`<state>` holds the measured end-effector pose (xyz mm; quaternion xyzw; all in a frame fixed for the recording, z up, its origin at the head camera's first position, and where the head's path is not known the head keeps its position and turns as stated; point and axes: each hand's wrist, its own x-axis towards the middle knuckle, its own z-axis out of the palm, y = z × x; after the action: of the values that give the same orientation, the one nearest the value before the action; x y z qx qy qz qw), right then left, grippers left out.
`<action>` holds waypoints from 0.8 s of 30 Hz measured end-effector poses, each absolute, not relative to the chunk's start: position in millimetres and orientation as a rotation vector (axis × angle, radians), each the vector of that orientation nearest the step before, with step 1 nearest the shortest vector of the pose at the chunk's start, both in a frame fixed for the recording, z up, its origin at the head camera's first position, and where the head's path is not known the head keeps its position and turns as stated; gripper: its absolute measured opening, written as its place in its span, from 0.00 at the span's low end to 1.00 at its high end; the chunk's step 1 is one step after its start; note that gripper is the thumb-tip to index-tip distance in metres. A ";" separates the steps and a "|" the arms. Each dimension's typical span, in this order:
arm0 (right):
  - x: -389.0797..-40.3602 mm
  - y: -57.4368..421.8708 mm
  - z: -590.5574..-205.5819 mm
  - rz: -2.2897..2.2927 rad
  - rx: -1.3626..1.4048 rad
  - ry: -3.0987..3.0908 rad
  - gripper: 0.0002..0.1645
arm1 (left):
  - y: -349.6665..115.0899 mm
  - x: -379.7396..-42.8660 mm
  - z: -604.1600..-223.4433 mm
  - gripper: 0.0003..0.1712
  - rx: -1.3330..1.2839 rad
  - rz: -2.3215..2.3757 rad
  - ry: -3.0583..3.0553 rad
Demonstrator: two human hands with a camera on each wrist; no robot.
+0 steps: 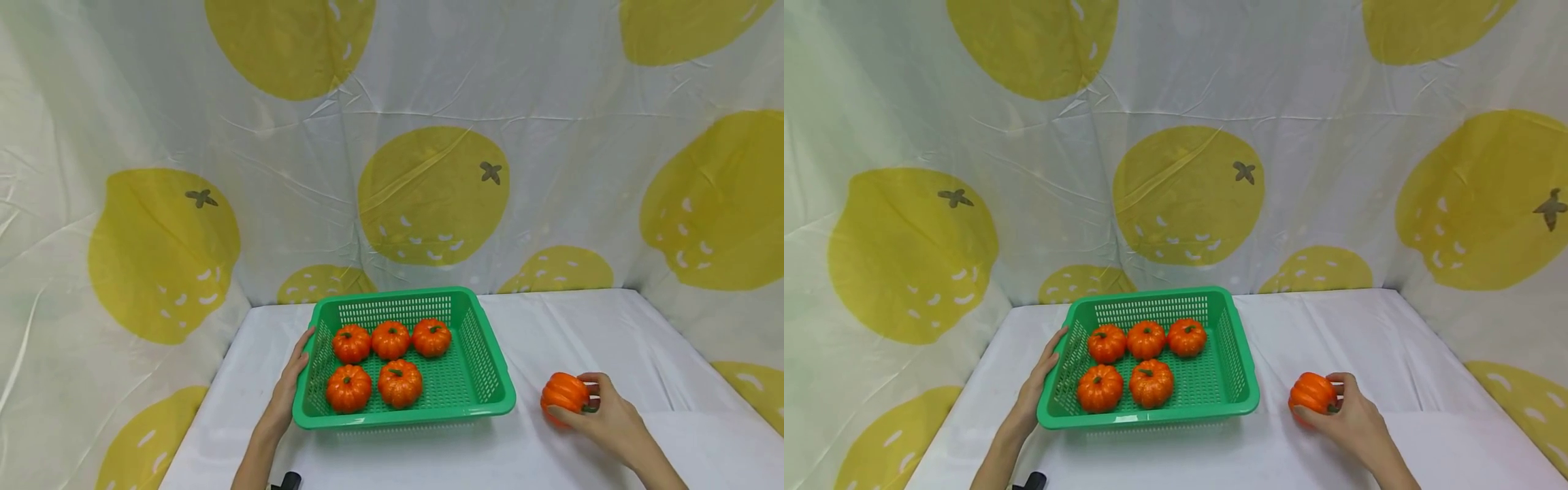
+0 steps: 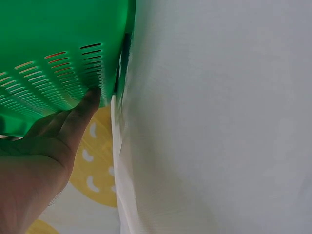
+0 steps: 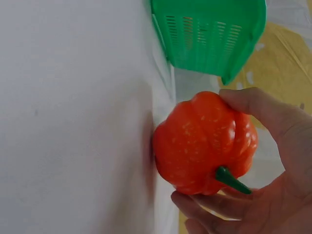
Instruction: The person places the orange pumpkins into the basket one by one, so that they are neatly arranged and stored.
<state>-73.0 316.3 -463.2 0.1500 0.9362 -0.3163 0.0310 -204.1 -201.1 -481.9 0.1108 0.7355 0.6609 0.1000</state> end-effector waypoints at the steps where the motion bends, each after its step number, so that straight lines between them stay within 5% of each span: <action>1: -73.0 317.1 -463.2 -0.967 0.447 2.896 0.55 | -201.1 -203.9 -481.8 0.31 0.329 1.954 2.176; 24: -74.0 317.7 -483.9 -0.967 0.208 3.135 0.53 | -200.9 -202.2 -481.0 0.31 0.333 1.962 2.174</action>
<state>-74.0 317.7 -483.9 0.0631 0.9511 -0.2935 -0.0729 -202.2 -200.9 -481.0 0.1124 0.7341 0.6627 0.0968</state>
